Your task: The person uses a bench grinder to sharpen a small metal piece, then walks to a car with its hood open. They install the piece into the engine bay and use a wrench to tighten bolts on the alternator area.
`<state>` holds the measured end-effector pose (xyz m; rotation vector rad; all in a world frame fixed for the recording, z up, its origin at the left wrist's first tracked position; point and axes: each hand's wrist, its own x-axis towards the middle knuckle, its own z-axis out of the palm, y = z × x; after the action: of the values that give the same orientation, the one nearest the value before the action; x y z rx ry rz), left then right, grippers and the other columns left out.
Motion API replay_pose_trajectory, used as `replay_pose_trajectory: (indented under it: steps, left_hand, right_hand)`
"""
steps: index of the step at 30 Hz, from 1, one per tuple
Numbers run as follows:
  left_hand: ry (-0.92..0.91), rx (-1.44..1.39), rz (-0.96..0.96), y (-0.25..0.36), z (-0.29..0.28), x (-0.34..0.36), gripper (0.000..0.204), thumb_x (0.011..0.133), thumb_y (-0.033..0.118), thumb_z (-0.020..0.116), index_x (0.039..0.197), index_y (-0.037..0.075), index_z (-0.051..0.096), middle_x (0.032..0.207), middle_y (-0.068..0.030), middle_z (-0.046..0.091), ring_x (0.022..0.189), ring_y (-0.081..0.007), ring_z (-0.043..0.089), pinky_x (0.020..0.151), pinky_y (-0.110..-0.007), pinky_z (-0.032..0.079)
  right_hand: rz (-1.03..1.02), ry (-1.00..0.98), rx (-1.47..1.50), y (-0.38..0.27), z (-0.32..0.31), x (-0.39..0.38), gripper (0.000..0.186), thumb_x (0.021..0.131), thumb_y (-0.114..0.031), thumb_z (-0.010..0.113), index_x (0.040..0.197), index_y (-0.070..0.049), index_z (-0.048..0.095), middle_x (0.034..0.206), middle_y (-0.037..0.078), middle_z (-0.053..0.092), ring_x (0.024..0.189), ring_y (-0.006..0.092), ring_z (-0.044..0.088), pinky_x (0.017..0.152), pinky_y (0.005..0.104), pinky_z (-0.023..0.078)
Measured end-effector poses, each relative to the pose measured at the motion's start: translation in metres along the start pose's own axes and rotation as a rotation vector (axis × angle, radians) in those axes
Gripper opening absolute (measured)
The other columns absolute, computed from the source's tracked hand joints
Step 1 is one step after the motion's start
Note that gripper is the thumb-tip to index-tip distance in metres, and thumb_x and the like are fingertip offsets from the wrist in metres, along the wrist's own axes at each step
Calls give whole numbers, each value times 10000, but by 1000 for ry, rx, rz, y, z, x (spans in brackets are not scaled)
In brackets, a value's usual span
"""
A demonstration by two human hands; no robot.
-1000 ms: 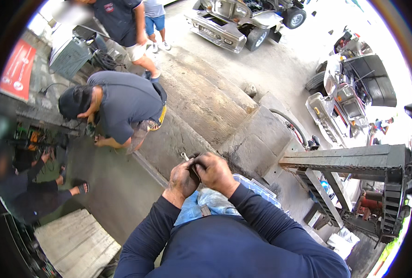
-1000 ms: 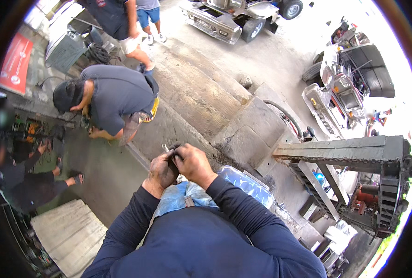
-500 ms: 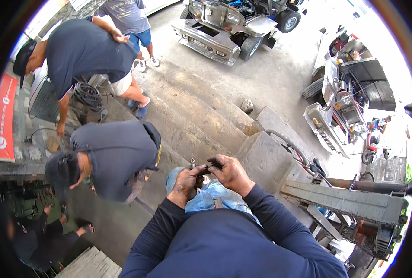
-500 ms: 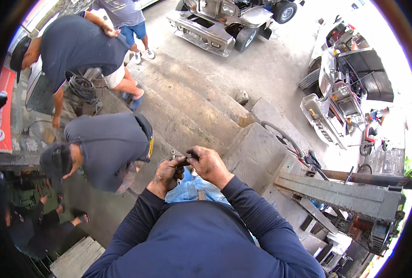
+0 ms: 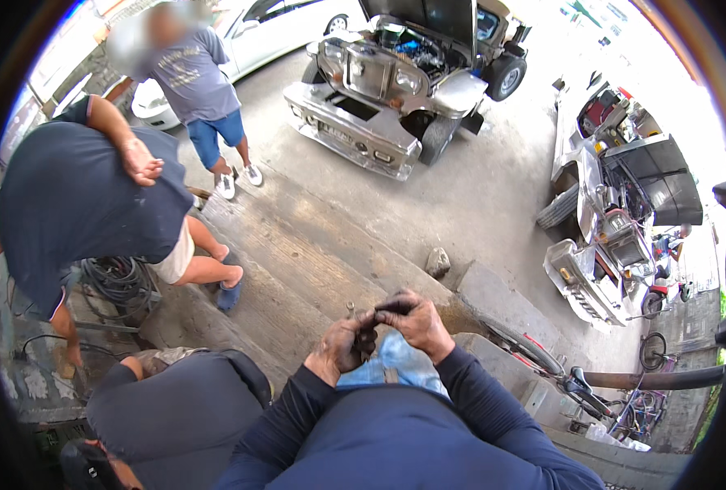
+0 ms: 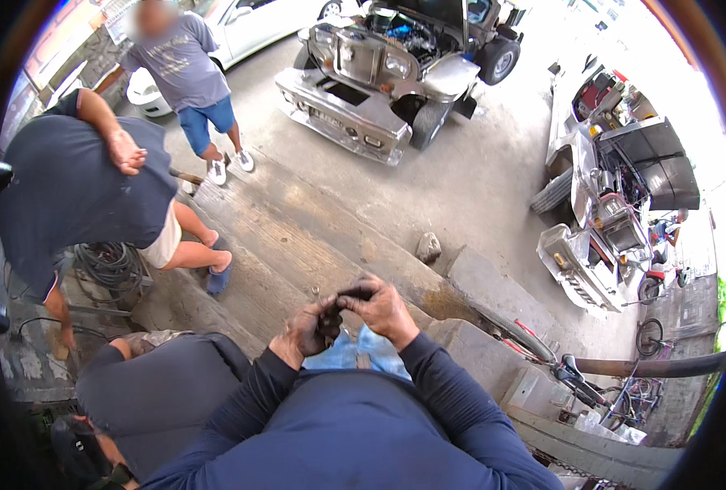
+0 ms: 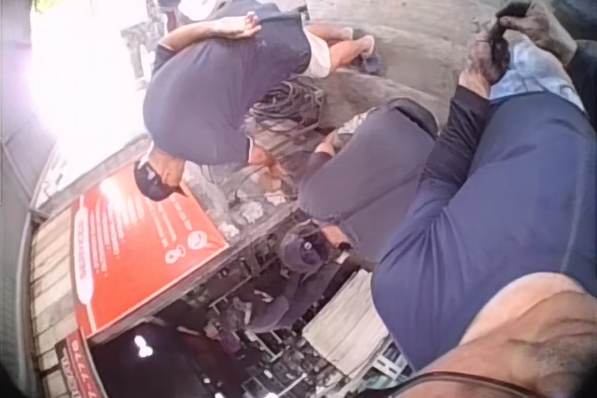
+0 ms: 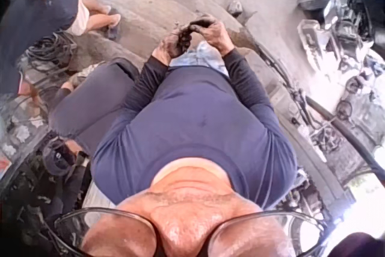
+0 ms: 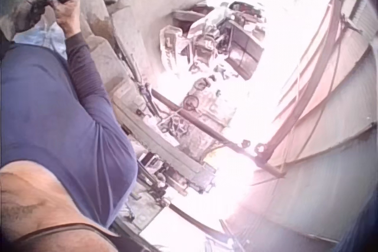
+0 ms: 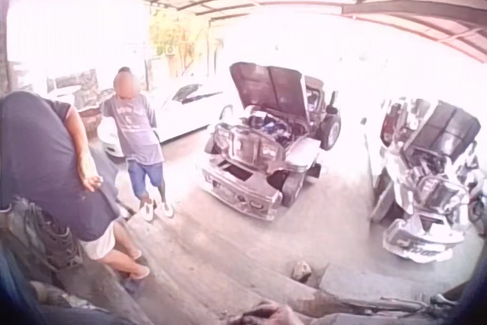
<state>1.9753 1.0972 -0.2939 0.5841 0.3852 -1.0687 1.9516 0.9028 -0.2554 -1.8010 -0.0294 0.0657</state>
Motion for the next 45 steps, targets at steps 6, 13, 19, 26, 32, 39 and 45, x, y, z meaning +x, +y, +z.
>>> replay_pose_trajectory:
  steps: [6,13,19,26,32,39,45]
  left_hand:
    - [9,25,-2,107,-6,124,170,978,268,713,947,108,663,652,83,437,539,-60,380,493,-240,306]
    - [80,210,220,248,-55,336,163,973,215,721,886,94,653,616,71,434,506,-64,363,478,-235,290]
    - [208,115,220,351,-60,419,146,945,211,731,867,118,650,605,73,421,502,-62,365,474,-244,269]
    - [202,72,395,529,-135,620,120,968,196,692,918,86,688,625,67,475,518,-64,399,489,-239,318]
    - [210,52,362,672,-200,745,144,976,222,696,928,87,688,637,61,480,529,-67,405,492,-240,313]
    - [210,85,447,860,-261,845,135,978,197,707,1002,64,711,637,73,446,542,-49,388,493,-231,286]
    - [343,127,490,1047,-355,972,121,978,188,679,1013,72,667,627,73,433,503,-60,362,479,-253,278]
  right_hand:
    - [-118,-55,-262,40,-51,139,220,887,-195,809,1053,-54,780,990,110,704,880,289,699,768,372,562]
    - [-219,-46,-321,176,-102,354,209,913,-165,755,1081,-41,754,1052,143,698,930,333,708,797,393,577]
    - [-200,-142,-345,210,-118,502,217,920,-156,724,1103,-39,725,1076,154,688,962,370,699,840,424,572]
    - [-275,113,-356,330,-110,741,234,881,-140,761,1094,-45,735,1082,141,698,951,356,707,818,403,579]
    - [-408,76,-402,408,-102,948,212,853,-111,778,1046,-30,744,1054,156,703,951,359,694,826,409,564]
    - [-372,-125,-324,459,-90,1182,160,884,-133,775,987,-12,761,988,151,721,900,339,703,794,403,566]
    - [-278,-331,-203,552,-50,1425,150,933,-148,730,996,-14,756,965,150,719,882,338,701,780,402,554]
